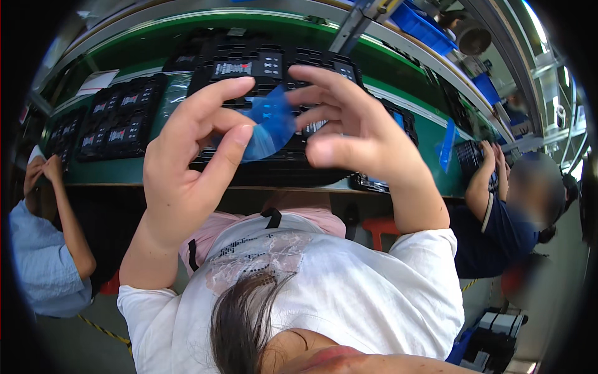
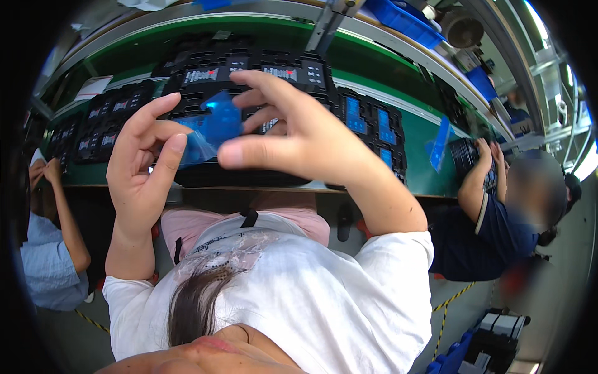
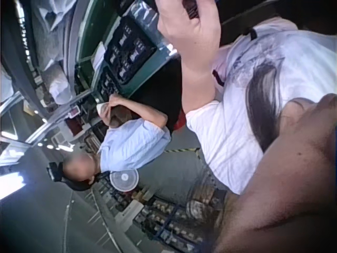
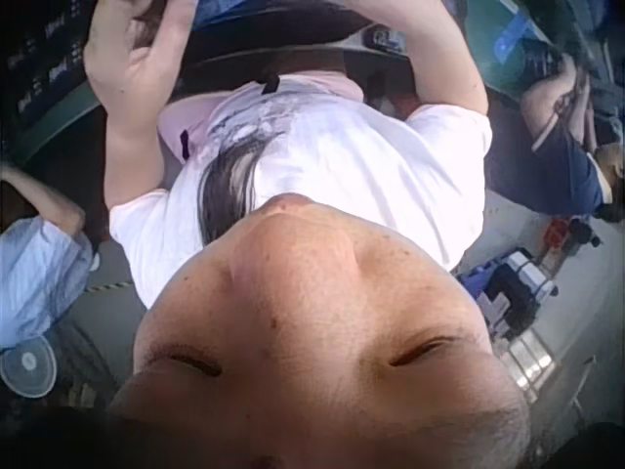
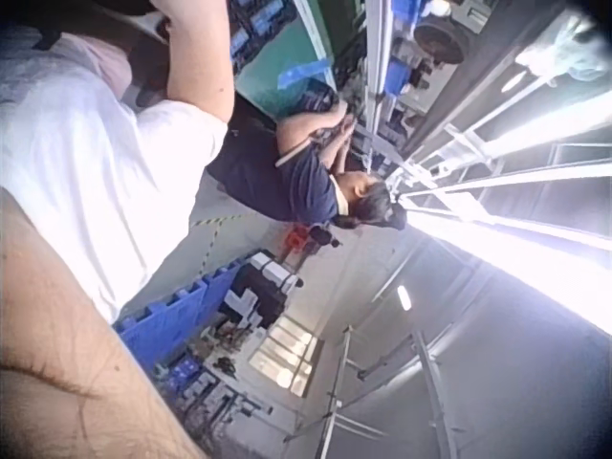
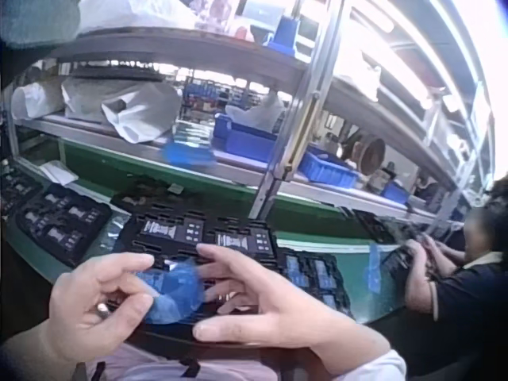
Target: Placing mobile phone batteries into packaging trays and applying protective blue film.
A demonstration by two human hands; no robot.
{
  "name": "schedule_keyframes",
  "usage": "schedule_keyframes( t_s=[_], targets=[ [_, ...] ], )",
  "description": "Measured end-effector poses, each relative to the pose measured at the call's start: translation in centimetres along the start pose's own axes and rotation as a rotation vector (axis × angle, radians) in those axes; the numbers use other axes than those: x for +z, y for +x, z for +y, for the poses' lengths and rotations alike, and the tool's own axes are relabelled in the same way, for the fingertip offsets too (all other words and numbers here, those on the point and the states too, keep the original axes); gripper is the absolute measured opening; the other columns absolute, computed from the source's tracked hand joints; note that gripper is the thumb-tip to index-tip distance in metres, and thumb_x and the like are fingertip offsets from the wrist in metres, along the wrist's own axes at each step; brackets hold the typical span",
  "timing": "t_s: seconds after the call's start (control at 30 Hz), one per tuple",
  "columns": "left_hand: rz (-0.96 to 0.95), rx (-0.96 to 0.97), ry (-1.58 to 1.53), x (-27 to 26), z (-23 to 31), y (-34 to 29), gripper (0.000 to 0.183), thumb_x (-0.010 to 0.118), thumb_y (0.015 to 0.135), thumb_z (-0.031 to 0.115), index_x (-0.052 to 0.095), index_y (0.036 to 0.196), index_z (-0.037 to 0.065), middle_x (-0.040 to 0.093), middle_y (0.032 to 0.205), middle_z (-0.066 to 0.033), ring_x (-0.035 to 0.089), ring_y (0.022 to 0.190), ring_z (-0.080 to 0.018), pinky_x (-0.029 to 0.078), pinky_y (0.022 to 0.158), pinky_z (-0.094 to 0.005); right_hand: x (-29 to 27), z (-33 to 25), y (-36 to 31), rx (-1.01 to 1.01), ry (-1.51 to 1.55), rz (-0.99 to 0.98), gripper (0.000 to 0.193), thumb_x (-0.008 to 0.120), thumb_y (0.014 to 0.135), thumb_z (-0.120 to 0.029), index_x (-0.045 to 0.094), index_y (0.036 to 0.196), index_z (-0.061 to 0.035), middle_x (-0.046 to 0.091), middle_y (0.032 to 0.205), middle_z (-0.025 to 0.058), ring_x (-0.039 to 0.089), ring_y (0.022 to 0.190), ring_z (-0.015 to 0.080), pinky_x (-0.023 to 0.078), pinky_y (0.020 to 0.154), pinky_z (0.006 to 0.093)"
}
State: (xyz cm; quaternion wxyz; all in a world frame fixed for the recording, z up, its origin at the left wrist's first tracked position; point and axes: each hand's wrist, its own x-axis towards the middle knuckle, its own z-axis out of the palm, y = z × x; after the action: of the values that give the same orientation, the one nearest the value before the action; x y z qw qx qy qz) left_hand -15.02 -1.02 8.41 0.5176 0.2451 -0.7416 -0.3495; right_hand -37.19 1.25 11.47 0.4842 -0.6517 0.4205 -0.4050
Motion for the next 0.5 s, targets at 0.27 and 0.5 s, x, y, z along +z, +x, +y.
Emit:
schedule_keyframes(
  t_s=[0.27, 0.5],
  targets=[
    [-0.097, 0.279, 0.194, 1.9, -2.4, 2.2, 0.04, 0.062, 0.082, -0.006, 0.057, 0.121, 0.003, 0.066, 0.098, -0.0104, 0.065, 0.079, -0.0188, 0.053, 0.07, -0.0276, -4.1, -0.3, 0.5, 0.185, -0.145, 0.177, 0.018, 0.073, 0.078, -0.01, 0.063, 0.09, -0.0015, 0.067, 0.077, 0.0063, 0.066, 0.066, 0.0112, 0.05, 0.056, 0.021],
    [-0.263, 0.251, 0.433, 1.8, -3.8, 2.9, 0.04, 0.065, 0.081, 0.01, 0.057, 0.121, 0.005, 0.057, 0.122, -0.0129, 0.051, 0.117, -0.03, 0.038, 0.1, -0.0388, -5.7, 1.4, -0.6, 0.134, -0.442, 0.375, 0.02, 0.073, 0.075, -0.01, 0.064, 0.092, -0.0038, 0.064, 0.076, 0.0033, 0.064, 0.068, 0.01, 0.047, 0.059, 0.0217]
  ],
)
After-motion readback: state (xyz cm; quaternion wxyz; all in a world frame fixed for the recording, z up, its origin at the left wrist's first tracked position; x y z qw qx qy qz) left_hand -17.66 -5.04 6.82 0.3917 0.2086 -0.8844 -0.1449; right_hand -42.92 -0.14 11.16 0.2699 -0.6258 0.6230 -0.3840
